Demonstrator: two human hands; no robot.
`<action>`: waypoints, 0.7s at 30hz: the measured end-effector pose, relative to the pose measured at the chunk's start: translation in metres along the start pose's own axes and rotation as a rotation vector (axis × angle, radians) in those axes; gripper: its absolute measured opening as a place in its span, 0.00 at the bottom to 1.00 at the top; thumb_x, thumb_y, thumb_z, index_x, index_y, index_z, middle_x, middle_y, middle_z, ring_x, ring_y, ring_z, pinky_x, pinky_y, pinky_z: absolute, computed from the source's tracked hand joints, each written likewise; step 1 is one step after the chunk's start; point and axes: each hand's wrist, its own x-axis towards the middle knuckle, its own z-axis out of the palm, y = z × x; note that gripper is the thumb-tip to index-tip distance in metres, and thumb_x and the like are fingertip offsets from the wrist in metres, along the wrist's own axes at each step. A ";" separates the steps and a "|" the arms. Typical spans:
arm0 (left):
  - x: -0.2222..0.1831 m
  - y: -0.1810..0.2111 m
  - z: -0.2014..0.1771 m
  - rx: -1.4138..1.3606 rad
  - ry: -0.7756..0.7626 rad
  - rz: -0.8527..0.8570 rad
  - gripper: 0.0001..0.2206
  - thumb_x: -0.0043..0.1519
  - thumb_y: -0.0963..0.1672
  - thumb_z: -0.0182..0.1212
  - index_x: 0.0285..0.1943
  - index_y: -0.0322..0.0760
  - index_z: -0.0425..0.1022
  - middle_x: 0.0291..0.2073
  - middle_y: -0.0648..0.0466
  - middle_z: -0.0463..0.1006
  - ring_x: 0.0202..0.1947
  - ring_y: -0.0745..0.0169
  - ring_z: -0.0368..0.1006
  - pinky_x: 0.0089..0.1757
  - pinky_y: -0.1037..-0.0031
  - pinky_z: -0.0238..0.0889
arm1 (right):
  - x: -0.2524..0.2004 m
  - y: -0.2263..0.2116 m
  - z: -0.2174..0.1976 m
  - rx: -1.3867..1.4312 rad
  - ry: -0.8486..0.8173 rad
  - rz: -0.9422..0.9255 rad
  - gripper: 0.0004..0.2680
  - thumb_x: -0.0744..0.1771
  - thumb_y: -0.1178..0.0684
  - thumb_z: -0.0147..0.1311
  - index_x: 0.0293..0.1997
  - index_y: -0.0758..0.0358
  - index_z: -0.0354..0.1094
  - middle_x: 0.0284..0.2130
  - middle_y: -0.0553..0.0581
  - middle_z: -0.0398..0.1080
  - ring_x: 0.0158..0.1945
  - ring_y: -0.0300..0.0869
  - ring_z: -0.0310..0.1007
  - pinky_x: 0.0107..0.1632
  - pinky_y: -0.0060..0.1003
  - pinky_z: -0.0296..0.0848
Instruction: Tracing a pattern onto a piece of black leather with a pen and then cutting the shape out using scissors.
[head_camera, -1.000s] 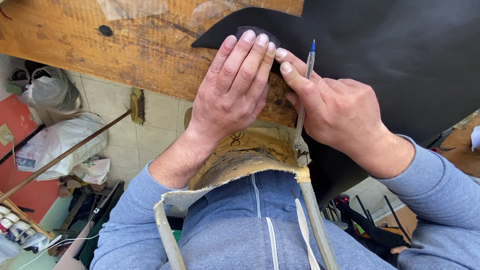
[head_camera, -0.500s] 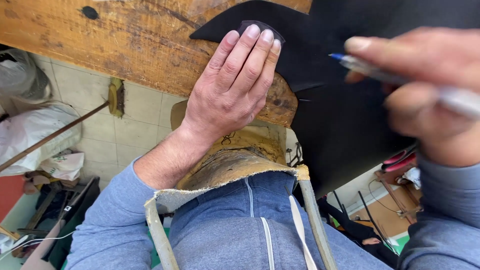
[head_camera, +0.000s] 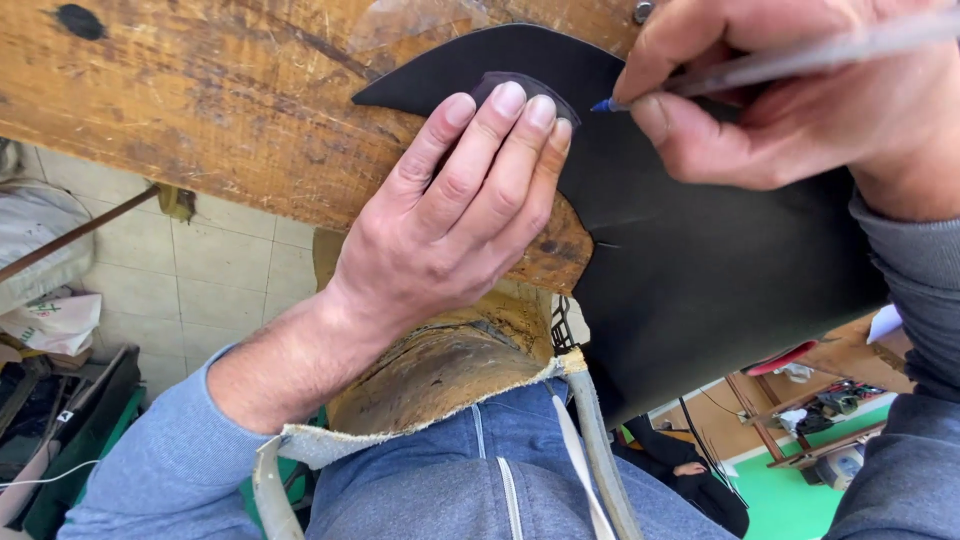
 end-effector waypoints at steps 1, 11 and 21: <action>0.000 -0.001 0.002 0.000 0.002 0.006 0.12 0.77 0.41 0.52 0.64 0.37 0.78 0.59 0.50 0.75 0.61 0.55 0.71 0.62 0.66 0.67 | 0.000 0.002 0.002 -0.079 0.027 -0.084 0.05 0.69 0.65 0.56 0.47 0.77 0.69 0.35 0.63 0.72 0.30 0.44 0.69 0.33 0.32 0.65; 0.001 -0.001 0.007 -0.001 0.001 0.026 0.11 0.75 0.40 0.56 0.64 0.39 0.78 0.58 0.51 0.75 0.59 0.56 0.71 0.59 0.67 0.71 | 0.008 0.004 0.006 -0.118 0.004 -0.245 0.05 0.68 0.67 0.57 0.46 0.80 0.70 0.35 0.66 0.74 0.38 0.50 0.76 0.42 0.37 0.72; 0.001 -0.002 0.009 -0.019 -0.027 0.015 0.11 0.76 0.40 0.56 0.65 0.40 0.78 0.58 0.53 0.75 0.60 0.59 0.71 0.59 0.68 0.71 | 0.033 0.008 0.002 -0.125 -0.305 -0.104 0.07 0.65 0.56 0.48 0.26 0.62 0.69 0.10 0.54 0.62 0.12 0.48 0.62 0.21 0.39 0.58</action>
